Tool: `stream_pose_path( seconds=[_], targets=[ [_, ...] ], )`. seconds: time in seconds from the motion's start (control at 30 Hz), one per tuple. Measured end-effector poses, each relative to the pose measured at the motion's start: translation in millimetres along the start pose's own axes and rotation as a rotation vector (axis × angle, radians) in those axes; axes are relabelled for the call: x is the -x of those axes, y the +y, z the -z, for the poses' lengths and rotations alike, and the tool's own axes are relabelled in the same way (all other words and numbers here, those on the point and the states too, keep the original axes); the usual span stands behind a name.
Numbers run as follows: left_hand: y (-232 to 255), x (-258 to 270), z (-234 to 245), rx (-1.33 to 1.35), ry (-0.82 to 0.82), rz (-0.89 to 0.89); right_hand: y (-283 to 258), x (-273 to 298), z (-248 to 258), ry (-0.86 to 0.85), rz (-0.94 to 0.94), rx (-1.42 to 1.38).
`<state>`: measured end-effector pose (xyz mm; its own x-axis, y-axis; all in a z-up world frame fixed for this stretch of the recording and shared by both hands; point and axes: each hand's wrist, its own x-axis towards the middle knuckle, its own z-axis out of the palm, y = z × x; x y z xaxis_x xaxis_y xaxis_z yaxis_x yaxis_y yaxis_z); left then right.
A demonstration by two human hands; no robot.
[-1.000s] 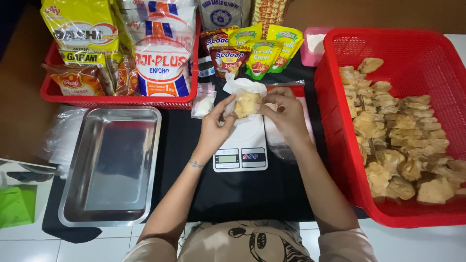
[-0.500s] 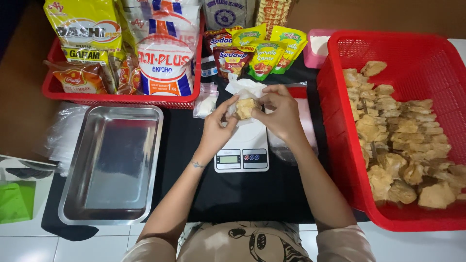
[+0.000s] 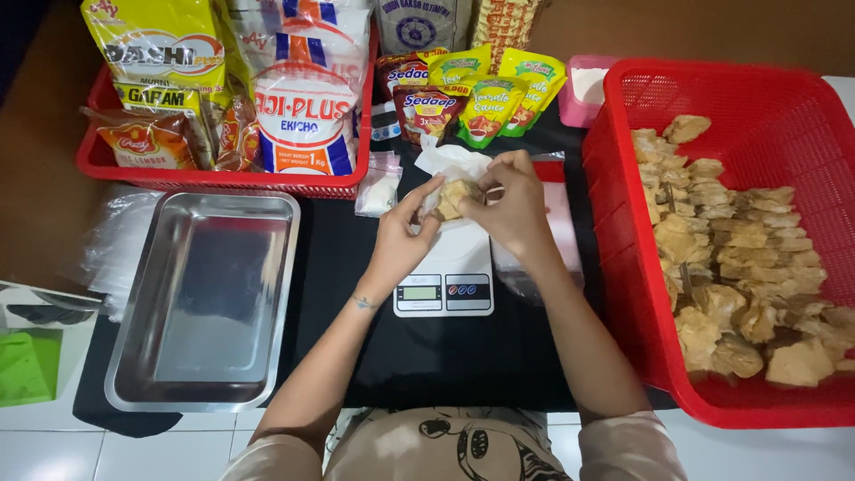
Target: Packaging fried snacks into a small bag and weighing them on a digital scale
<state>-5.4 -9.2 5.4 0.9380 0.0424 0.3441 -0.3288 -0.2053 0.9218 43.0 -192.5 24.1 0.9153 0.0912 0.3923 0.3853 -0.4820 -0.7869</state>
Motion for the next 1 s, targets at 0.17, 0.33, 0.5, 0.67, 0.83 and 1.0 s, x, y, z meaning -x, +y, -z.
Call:
stream_pose_path(
  seconds=[0.17, 0.33, 0.5, 0.67, 0.83, 1.0],
  targets=[
    [-3.0, -0.6, -1.5, -0.005, -0.001, -0.007, -4.8, 8.0, -14.1, 0.081, 0.136, 0.166],
    [-2.8, 0.6, -4.1, -0.034, -0.007, -0.020, 27.8, 11.8, -36.9, 0.122, 0.187, 0.406],
    [-12.3, -0.4, -5.2, -0.024, -0.004, -0.031, 33.3, 11.8, -40.9, 0.073, 0.179, 0.499],
    [-11.6, 1.2, -5.2, -0.013, -0.009, -0.027, 32.2, 10.0, -29.2, -0.034, 0.172, 0.562],
    [-11.2, 1.1, -4.7, -0.021, -0.018, -0.018, 28.7, 4.5, -12.8, -0.106, 0.087, 0.351],
    [-16.1, -1.5, -4.2, -0.013, -0.030, -0.004, 19.8, 0.5, 0.3, -0.095, -0.082, 0.056]
  ],
)
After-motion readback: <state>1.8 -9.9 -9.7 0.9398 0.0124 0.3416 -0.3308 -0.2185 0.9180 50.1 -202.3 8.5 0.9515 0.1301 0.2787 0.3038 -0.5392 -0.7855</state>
